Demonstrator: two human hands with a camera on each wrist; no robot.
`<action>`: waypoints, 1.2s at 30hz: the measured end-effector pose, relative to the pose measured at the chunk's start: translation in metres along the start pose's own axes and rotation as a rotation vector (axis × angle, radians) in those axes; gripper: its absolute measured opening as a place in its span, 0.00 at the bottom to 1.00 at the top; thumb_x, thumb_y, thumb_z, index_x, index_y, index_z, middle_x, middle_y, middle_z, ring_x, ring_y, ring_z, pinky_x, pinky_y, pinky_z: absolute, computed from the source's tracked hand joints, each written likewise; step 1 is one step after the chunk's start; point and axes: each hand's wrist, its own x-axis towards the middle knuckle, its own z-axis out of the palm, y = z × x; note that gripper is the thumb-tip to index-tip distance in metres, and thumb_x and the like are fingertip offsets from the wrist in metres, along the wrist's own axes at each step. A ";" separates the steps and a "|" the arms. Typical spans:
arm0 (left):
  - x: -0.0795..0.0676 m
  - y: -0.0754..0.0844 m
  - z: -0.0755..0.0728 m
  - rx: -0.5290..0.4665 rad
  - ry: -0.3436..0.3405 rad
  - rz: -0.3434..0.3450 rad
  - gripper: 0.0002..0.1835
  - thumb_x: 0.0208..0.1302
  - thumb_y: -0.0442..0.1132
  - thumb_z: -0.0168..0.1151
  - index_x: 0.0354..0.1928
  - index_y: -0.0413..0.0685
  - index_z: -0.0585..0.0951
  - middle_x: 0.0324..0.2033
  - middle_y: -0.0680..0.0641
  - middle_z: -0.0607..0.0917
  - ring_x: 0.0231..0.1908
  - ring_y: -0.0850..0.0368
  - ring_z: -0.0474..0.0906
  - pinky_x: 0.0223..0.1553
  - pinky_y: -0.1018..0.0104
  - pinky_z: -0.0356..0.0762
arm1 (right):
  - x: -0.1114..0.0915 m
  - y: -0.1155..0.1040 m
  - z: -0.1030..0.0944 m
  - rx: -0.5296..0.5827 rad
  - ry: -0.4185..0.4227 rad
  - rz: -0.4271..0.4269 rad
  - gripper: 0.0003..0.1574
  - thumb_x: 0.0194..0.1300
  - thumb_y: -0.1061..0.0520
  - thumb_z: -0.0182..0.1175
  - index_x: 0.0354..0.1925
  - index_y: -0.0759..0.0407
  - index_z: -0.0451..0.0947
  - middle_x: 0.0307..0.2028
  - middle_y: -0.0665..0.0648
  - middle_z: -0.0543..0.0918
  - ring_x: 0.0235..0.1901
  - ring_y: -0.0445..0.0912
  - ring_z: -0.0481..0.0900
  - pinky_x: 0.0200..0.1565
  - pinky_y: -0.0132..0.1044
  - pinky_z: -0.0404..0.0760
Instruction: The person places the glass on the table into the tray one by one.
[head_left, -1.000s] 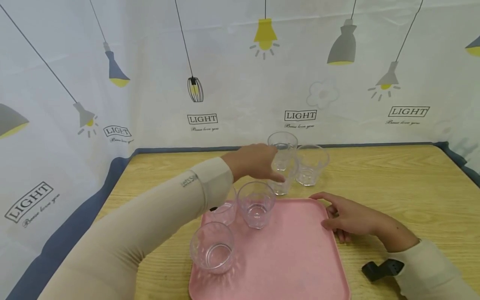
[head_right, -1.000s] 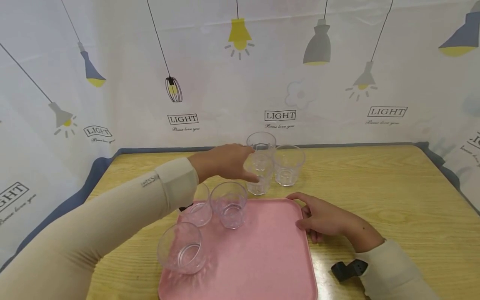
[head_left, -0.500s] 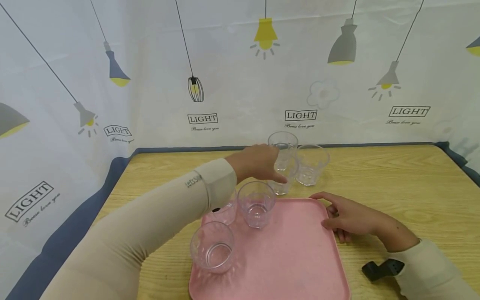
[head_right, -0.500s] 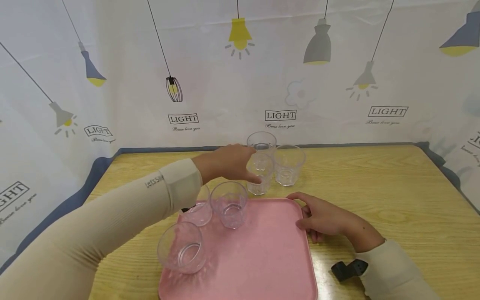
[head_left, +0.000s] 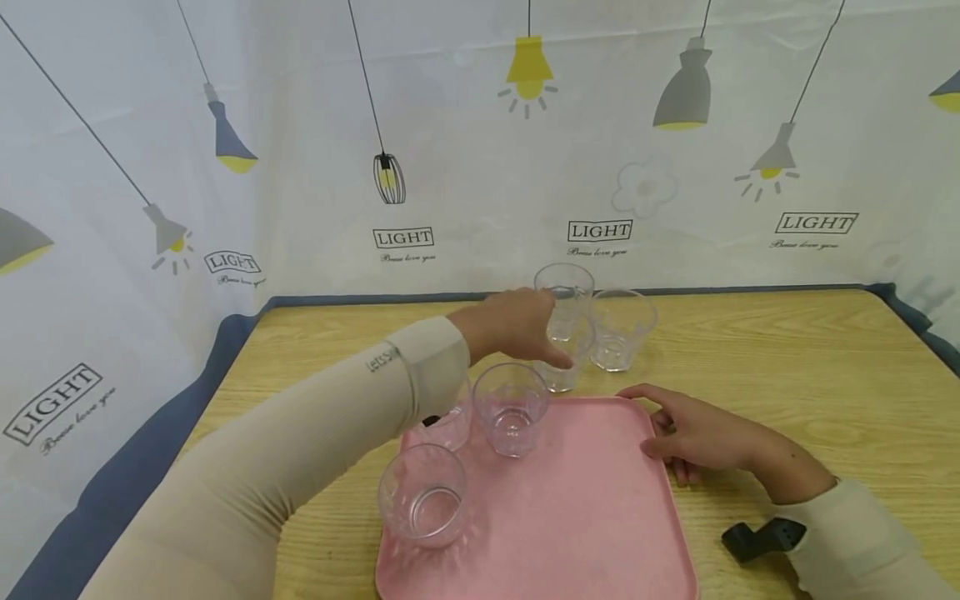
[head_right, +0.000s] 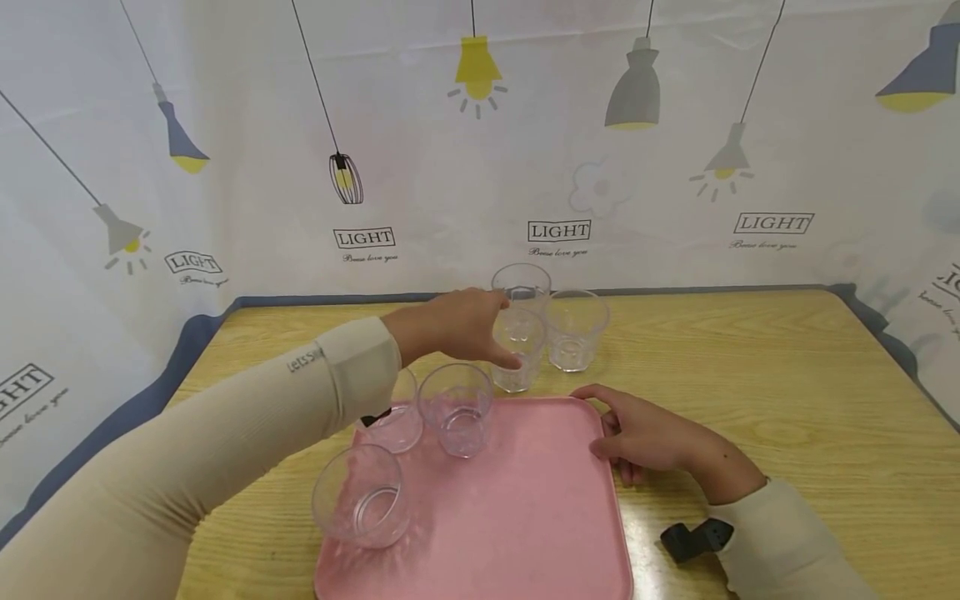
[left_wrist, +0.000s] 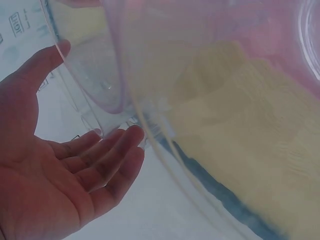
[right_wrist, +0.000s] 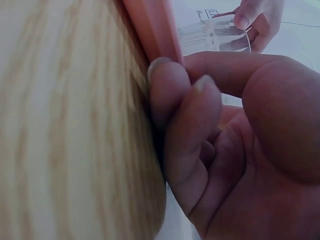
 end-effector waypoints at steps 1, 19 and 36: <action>0.000 0.000 0.000 -0.007 0.000 0.003 0.41 0.54 0.65 0.71 0.59 0.41 0.73 0.47 0.47 0.83 0.48 0.52 0.81 0.53 0.58 0.81 | 0.000 0.000 0.000 -0.002 0.001 0.000 0.44 0.69 0.60 0.60 0.76 0.57 0.50 0.26 0.59 0.78 0.14 0.44 0.78 0.16 0.41 0.80; 0.003 0.001 0.000 -0.055 0.005 0.040 0.47 0.53 0.62 0.73 0.67 0.38 0.71 0.60 0.42 0.80 0.61 0.47 0.77 0.65 0.58 0.74 | 0.000 0.002 0.000 -0.007 0.005 -0.004 0.45 0.69 0.60 0.60 0.76 0.57 0.49 0.25 0.59 0.79 0.14 0.45 0.77 0.16 0.41 0.80; -0.017 -0.003 -0.018 -0.100 0.106 0.065 0.50 0.52 0.65 0.71 0.70 0.41 0.68 0.63 0.43 0.79 0.64 0.48 0.75 0.66 0.57 0.73 | 0.000 -0.002 0.001 -0.010 -0.004 -0.005 0.44 0.70 0.60 0.60 0.76 0.58 0.49 0.26 0.60 0.79 0.14 0.45 0.78 0.16 0.42 0.81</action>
